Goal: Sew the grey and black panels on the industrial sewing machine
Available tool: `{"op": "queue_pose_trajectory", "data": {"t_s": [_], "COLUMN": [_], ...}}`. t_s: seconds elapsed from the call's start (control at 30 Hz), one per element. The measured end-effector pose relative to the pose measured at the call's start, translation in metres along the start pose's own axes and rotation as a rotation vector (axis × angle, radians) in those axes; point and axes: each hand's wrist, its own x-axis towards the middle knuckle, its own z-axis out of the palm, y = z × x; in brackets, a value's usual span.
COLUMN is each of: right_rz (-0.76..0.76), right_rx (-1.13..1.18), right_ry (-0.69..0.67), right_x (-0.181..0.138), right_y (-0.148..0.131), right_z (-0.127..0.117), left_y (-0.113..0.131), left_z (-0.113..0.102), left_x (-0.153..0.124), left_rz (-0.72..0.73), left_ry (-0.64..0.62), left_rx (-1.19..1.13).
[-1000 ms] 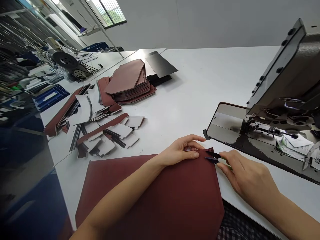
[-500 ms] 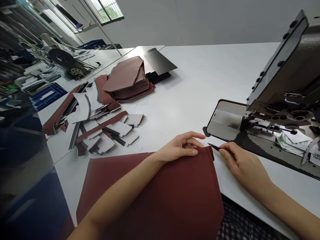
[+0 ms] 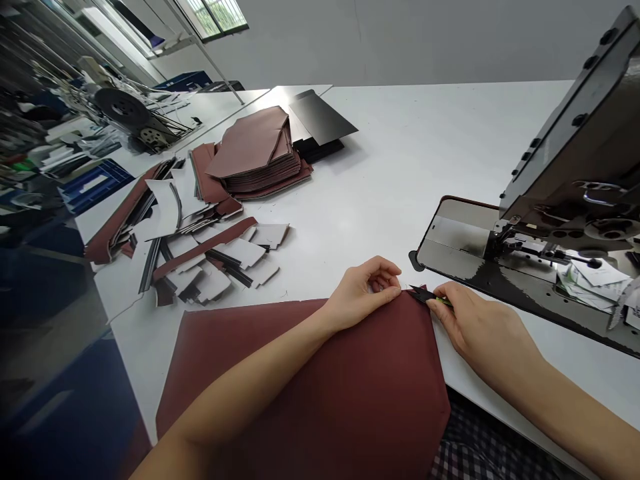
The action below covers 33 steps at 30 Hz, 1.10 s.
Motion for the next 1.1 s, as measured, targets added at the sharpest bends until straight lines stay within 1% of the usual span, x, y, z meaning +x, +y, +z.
{"op": "queue_pose_trajectory", "data": {"t_s": [0.1, 0.17, 0.27, 0.4, 0.47, 0.53, 0.6, 0.7, 0.8, 0.93, 1.0, 1.1], "right_rz": [0.015, 0.011, 0.009, 0.038, 0.006, -0.051, -0.101, -0.14, -0.118, -0.02, -0.026, -0.093], "right_rx": [-0.045, -0.033, 0.011, 0.021, 0.021, 0.006, -0.039, -0.091, -0.053, -0.006, -0.017, -0.054], "right_ry": [-0.017, -0.052, -0.086, -0.028, -0.014, 0.006, 0.058, 0.106, 0.081, 0.079, 0.084, 0.084], "right_x": [0.007, 0.01, 0.012, 0.009, 0.006, 0.005, 0.006, 0.01, 0.009, 0.0, -0.004, -0.006], "right_y": [-0.002, -0.002, 0.0, 0.002, 0.0, -0.003, -0.006, -0.01, -0.01, -0.005, -0.004, -0.006], "right_z": [-0.001, -0.003, -0.009, -0.019, -0.02, -0.016, -0.01, -0.002, -0.004, -0.014, -0.017, -0.015], "left_y": [0.0, 0.002, 0.004, 0.005, 0.004, 0.002, 0.0, -0.003, -0.003, 0.002, 0.004, 0.004], "left_z": [0.001, 0.003, 0.006, 0.007, 0.008, 0.008, 0.01, 0.011, 0.011, 0.007, 0.006, 0.006], "left_x": [-0.003, -0.005, -0.008, -0.009, -0.009, -0.009, -0.009, -0.009, -0.01, -0.011, -0.01, -0.01], "left_rz": [0.099, 0.153, 0.195, 0.215, 0.238, 0.28, 0.345, 0.42, 0.386, 0.252, 0.214, 0.193], "left_ry": [-0.009, -0.006, 0.018, 0.07, 0.085, 0.099, 0.124, 0.147, 0.122, 0.152, 0.127, 0.113], "left_rx": [0.168, 0.3, 0.465, 0.569, 0.59, 0.608, 0.636, 0.673, 0.626, 0.365, 0.277, 0.24]}}
